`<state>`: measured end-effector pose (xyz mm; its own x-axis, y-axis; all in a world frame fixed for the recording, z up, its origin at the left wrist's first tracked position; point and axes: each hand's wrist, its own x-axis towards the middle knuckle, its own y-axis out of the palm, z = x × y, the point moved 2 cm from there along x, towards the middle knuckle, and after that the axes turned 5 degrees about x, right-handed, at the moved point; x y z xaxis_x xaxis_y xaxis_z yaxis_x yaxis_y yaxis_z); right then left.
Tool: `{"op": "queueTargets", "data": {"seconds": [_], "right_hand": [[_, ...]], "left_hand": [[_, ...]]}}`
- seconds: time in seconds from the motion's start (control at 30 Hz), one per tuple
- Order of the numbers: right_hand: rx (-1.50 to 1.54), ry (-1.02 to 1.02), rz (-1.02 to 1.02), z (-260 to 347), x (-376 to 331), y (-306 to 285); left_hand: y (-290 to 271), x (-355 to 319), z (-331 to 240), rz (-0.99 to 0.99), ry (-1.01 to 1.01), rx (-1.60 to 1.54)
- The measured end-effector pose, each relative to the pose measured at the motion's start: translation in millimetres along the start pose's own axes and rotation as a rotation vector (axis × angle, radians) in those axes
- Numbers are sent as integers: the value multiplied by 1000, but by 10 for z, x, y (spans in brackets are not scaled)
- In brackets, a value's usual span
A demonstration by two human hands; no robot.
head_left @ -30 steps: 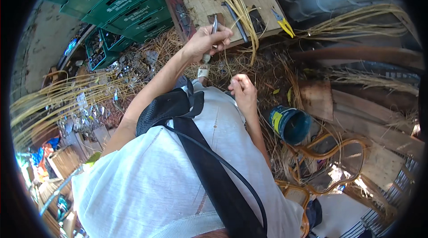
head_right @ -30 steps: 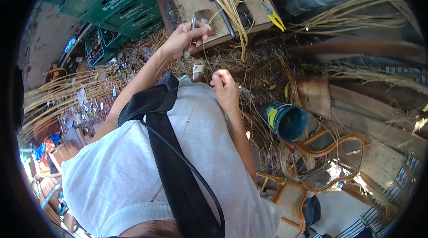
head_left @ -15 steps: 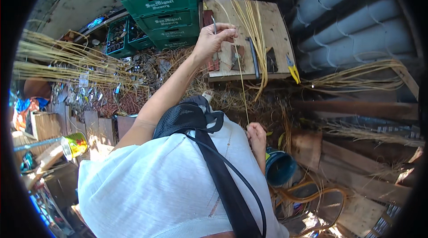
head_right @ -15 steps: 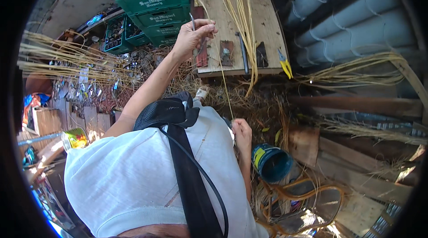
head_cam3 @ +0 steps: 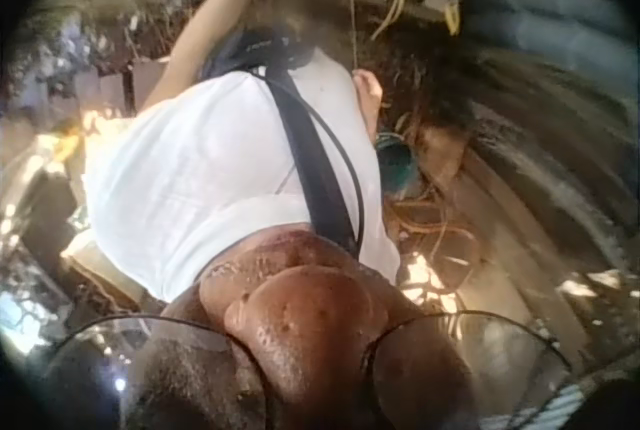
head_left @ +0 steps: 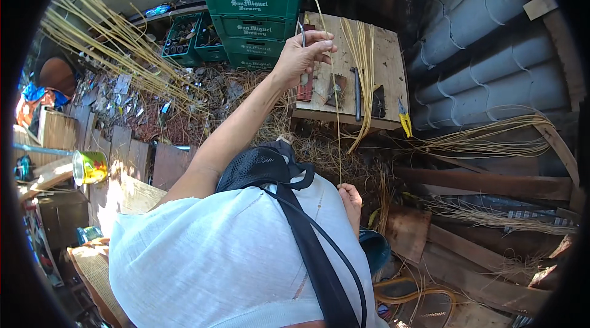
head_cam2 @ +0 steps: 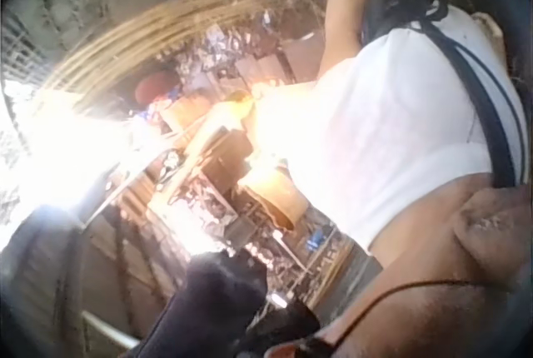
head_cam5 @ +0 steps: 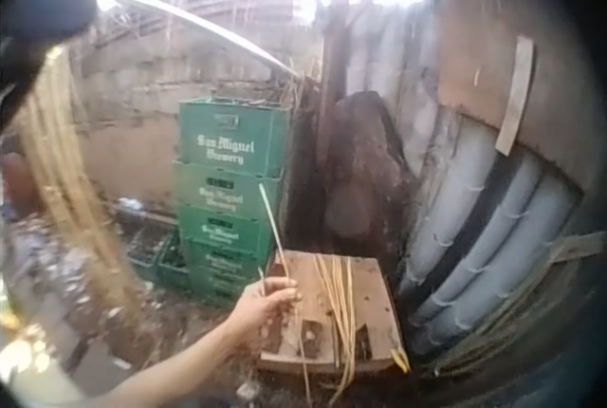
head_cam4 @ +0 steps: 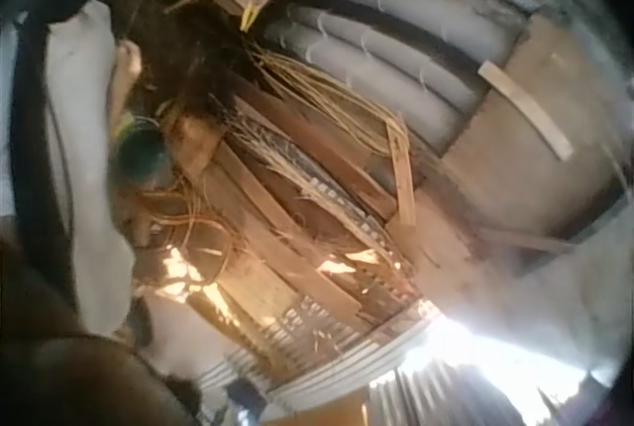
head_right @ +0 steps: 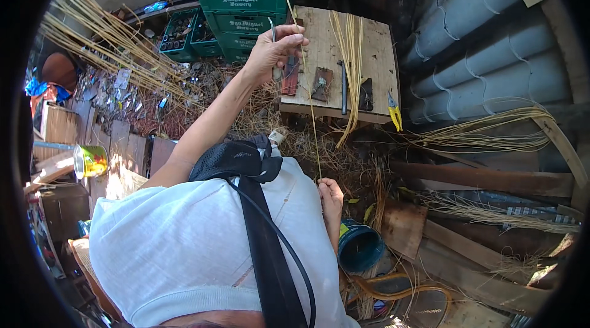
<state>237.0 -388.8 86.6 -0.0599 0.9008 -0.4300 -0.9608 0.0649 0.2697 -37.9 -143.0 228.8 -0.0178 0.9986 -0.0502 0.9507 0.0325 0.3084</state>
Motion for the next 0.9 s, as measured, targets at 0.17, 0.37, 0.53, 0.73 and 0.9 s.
{"op": "queueTargets", "data": {"seconds": [0.17,0.37,0.53,0.73,0.9], "right_hand": [[50,93,70,-41,59,-29],[565,61,331,181,226,104],[961,-448,203,1595,650,599],[962,-893,-173,2433,-362,-2626],[1129,-997,-237,2455,-681,-1971]], "left_hand": [[-65,-118,-49,-10,-1,-101],[110,-237,-33,-19,-10,-66],[711,-1031,552,793,-353,492],[-668,-786,305,840,-574,614],[-111,-633,188,547,-165,526]]}}
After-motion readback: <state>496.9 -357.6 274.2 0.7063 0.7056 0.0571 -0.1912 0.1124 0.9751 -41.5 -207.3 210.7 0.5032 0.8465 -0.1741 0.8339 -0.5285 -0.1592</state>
